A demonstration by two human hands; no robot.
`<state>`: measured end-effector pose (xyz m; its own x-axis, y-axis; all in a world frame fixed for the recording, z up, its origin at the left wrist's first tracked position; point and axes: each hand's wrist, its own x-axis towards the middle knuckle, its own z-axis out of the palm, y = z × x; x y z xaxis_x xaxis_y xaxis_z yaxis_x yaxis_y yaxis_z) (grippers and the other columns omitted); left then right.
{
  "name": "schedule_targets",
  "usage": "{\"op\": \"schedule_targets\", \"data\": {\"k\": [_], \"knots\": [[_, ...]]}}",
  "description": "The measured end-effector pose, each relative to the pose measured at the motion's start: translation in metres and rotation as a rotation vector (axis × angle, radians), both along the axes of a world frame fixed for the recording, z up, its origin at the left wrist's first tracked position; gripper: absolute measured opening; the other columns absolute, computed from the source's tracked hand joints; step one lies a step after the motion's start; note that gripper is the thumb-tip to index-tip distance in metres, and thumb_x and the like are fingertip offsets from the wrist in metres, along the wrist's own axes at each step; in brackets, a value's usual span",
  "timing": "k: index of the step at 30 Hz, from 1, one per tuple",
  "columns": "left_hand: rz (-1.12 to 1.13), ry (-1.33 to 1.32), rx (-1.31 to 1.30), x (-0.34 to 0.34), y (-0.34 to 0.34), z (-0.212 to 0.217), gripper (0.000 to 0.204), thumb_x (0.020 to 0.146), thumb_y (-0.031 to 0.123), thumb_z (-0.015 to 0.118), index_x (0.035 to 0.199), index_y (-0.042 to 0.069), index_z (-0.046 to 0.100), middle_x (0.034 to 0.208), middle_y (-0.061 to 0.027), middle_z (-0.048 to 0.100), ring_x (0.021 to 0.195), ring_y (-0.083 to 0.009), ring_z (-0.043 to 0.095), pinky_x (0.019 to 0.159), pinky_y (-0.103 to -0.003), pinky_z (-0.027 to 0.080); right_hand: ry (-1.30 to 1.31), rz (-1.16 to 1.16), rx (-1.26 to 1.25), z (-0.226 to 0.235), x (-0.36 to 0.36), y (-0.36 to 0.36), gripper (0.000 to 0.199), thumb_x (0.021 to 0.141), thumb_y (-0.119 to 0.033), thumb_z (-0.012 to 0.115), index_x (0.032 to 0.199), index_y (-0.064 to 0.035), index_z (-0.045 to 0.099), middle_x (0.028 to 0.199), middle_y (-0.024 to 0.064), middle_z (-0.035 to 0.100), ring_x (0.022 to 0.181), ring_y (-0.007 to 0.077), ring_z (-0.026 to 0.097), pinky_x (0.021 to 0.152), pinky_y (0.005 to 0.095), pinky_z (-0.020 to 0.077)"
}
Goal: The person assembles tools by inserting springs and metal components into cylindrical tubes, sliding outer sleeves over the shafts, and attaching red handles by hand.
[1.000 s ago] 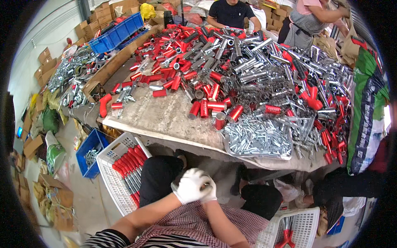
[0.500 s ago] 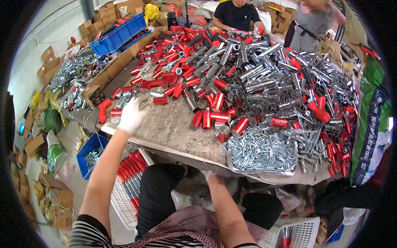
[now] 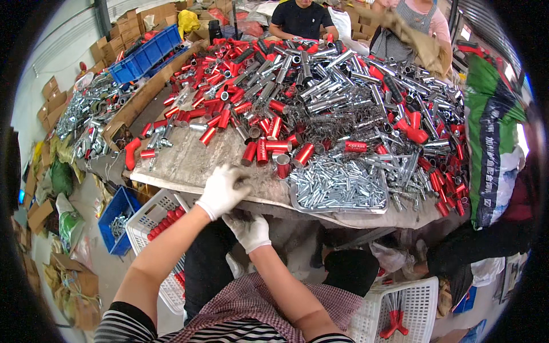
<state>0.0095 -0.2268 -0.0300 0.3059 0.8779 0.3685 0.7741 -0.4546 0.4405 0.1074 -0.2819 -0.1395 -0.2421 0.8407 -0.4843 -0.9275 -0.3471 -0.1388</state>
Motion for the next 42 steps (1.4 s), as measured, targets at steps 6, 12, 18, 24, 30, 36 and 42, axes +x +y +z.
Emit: {"op": "schedule_targets", "data": {"k": [6,12,18,24,30,36,42], "knots": [[-0.155,-0.113,0.095,0.023,-0.062,-0.016,0.011,0.08,0.019,0.064,0.085,0.009,0.065,0.092,-0.0143,0.06,0.093,-0.0364,0.057,0.08,-0.046,0.049,0.155,0.028,0.162,-0.012,0.023,-0.018,0.047,0.101,-0.034,0.031,0.134,-0.0061,0.049,0.135,0.015,0.055,0.126,0.0302,0.053,0.109,0.0464,0.0415],[-0.293,-0.126,0.119,0.01,-0.083,0.002,0.008,0.077,0.015,0.067,0.083,0.01,0.067,0.092,-0.0117,0.063,0.091,-0.0331,0.061,0.081,-0.042,0.051,0.144,0.008,0.053,0.008,0.033,-0.059,0.036,0.102,-0.032,0.042,0.119,-0.0043,0.057,0.13,0.0154,0.058,0.122,0.0328,0.055,0.107,0.0472,0.0432],[-0.261,0.072,0.081,0.026,0.02,-0.004,0.035,0.082,0.026,0.064,0.111,0.006,0.064,0.116,-0.0138,0.061,0.106,-0.0331,0.058,0.093,-0.043,0.048,0.06,-0.039,-0.095,0.008,0.032,-0.04,0.039,0.103,-0.028,0.041,0.129,0.0003,0.05,0.13,0.0197,0.057,0.12,0.0376,0.055,0.105,0.0556,0.0436],[-0.271,0.198,0.116,0.057,0.051,-0.011,0.045,0.08,0.032,0.067,0.116,0.004,0.063,0.126,-0.0162,0.058,0.116,-0.0339,0.054,0.099,-0.041,0.045,0.041,-0.014,-0.033,0.009,0.036,-0.035,0.037,0.101,-0.023,0.042,0.126,0.0018,0.05,0.125,0.0208,0.059,0.115,0.0374,0.059,0.101,0.0563,0.0473],[-0.218,0.194,0.045,0.041,0.041,-0.001,0.035,0.08,0.031,0.068,0.106,0.006,0.066,0.107,-0.0153,0.059,0.106,-0.034,0.055,0.092,-0.044,0.047,0.041,-0.007,-0.001,0.017,0.037,-0.032,0.039,0.1,-0.024,0.041,0.128,0.0021,0.05,0.123,0.0206,0.061,0.114,0.0375,0.06,0.1,0.0559,0.0485],[-0.299,0.111,-0.039,0.017,-0.027,-0.001,0.014,0.083,0.02,0.06,0.091,0.009,0.065,0.095,-0.0148,0.06,0.094,-0.0356,0.058,0.085,-0.045,0.048,-0.012,0.011,0.123,0.017,0.034,-0.018,0.042,0.1,-0.026,0.037,0.131,0.0001,0.049,0.132,0.019,0.057,0.122,0.036,0.055,0.105,0.0526,0.0447],[-0.393,0.163,0.051,0.016,-0.09,-0.012,0.013,0.08,0.02,0.063,0.089,0.011,0.067,0.089,-0.009,0.061,0.085,-0.0304,0.059,0.077,-0.042,0.051,0.039,0.11,0.124,0.006,0.042,-0.033,0.042,0.102,-0.036,0.035,0.115,-0.004,0.058,0.115,0.014,0.065,0.111,0.0292,0.061,0.099,0.0451,0.0486]]}}
